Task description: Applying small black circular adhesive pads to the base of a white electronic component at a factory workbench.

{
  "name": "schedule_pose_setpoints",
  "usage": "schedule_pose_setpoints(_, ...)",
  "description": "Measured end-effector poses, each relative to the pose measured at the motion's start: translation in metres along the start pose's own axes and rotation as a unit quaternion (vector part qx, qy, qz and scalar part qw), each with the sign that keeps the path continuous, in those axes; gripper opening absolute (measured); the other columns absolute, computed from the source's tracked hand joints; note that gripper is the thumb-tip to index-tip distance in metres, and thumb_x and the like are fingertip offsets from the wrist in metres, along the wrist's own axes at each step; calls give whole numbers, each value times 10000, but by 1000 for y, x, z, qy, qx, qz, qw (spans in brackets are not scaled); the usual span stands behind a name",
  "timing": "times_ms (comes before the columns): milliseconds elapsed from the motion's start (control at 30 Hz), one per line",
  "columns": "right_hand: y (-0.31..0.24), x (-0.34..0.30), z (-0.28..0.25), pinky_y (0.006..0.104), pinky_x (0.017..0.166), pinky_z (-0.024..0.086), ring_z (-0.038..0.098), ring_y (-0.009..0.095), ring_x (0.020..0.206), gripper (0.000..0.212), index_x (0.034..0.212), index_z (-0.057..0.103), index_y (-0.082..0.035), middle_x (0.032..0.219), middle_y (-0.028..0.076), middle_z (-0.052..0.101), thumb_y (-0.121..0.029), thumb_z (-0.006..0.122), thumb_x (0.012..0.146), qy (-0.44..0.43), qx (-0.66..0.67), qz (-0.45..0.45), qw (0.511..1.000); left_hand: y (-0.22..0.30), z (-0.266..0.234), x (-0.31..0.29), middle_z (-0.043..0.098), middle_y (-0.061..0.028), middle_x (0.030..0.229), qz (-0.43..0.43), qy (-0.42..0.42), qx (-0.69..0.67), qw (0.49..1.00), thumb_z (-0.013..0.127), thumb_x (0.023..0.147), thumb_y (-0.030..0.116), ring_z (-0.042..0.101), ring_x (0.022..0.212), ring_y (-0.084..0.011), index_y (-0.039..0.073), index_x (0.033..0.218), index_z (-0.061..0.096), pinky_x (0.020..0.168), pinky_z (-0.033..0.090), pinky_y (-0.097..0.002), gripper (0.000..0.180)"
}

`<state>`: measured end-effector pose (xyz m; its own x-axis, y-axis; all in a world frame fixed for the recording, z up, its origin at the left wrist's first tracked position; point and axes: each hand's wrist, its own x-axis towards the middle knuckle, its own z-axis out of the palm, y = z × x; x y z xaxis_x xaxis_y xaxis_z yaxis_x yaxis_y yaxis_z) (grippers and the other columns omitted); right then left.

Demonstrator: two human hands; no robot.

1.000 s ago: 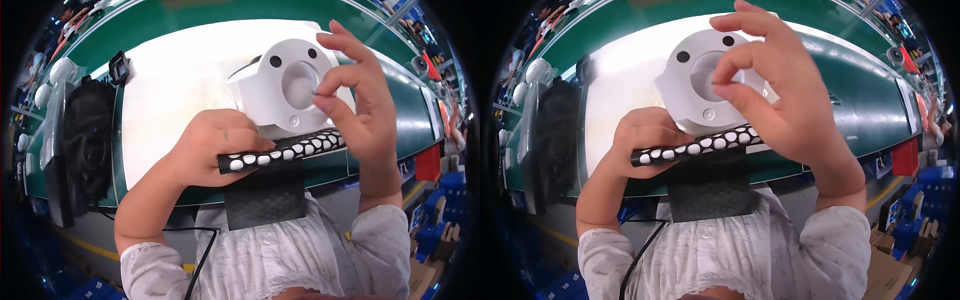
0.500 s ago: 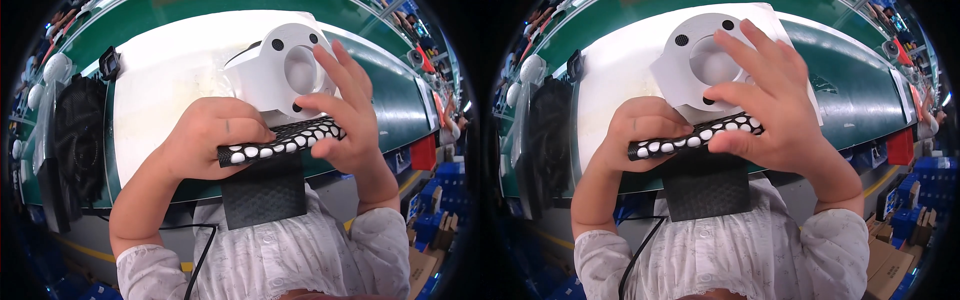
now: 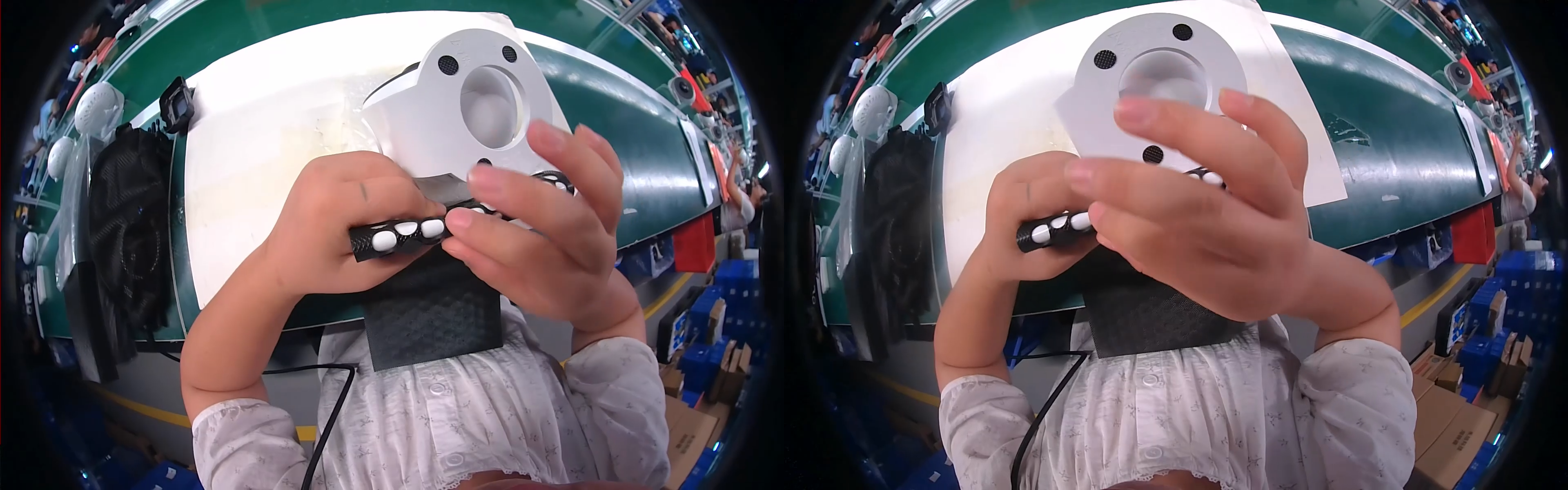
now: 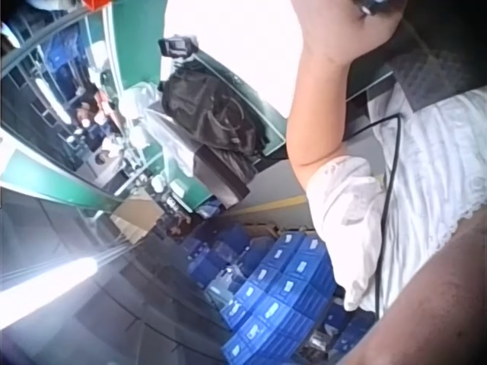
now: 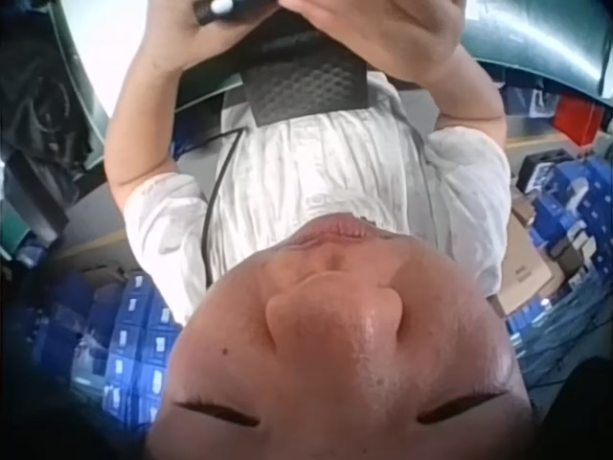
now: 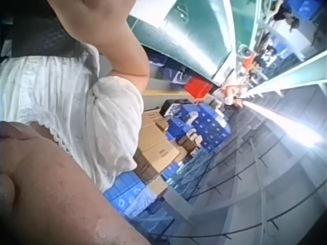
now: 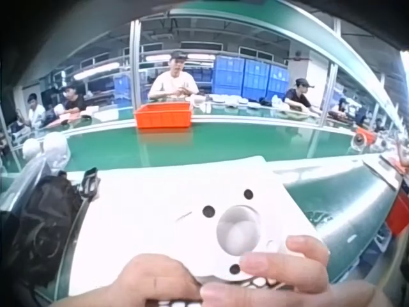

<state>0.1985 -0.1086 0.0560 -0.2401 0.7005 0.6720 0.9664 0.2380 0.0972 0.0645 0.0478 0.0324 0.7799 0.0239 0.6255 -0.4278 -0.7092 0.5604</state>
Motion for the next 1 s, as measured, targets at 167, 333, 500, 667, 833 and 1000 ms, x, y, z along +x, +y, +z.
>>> schedule_pose_setpoints(167, 2, -13, 10, 393, 953, 293, 399, 237, 1057, 309, 879, 585, -251, 1086, -59, 393, -131, 698, 618, 99, -58, -67, 991, 4, 3, 1, 555, -61, 634, -20, 4, -23, 1000, 654, 557, 45, 546, 577, -235, 67, 756, 610, 511, 425, -297, 205)
schedule_pose_setpoints(333, 26, -18, -2, 383, 928, 305, 407, 284, 1099, 134, 856, 553, -31, 1123, 125, 469, -86, 575, 736, 154, 71, 119, 978, 1, 2, -2, 547, -57, 629, -2, -14, -10, 1000, 650, 554, 53, 543, 578, -233, 66, 764, 608, 505, 420, -301, 214)
schedule_pose_setpoints(500, 45, -25, 17, 329, 897, 327, 445, 236, 1057, 99, 828, 594, -36, 1095, 130, 511, -87, 597, 744, 147, 298, 272, 903, -3, 1, -1, 549, -67, 649, 20, -19, -17, 999, 650, 549, 51, 547, 589, -238, 59, 766, 604, 509, 423, -302, 222)
schedule_pose_setpoints(667, 45, -23, 9, 333, 898, 326, 446, 251, 1062, 104, 817, 630, -50, 1078, 102, 540, -127, 588, 760, 113, 255, 264, 923, -3, -2, 1, 559, -70, 665, 17, -39, -21, 999, 649, 550, 42, 553, 599, -239, 52, 770, 602, 517, 429, -297, 225)
schedule_pose_setpoints(833, 43, -27, -5, 370, 931, 264, 440, 277, 1071, 448, 856, 654, -90, 1046, 85, 573, -494, 475, 782, 46, -29, 116, 992, -1, -5, 1, 576, -72, 691, 11, -53, -32, 998, 645, 547, 31, 563, 618, -235, 47, 767, 603, 538, 437, -291, 224)
schedule_pose_setpoints(1000, 17, -25, -26, 480, 971, 163, 373, 314, 1161, 798, 1075, 564, -78, 1197, 130, 470, -710, 229, 721, -167, -196, 104, 961, -2, -4, -1, 572, -72, 683, 5, -52, -35, 998, 647, 546, 26, 564, 623, -236, 47, 769, 603, 547, 437, -292, 228)
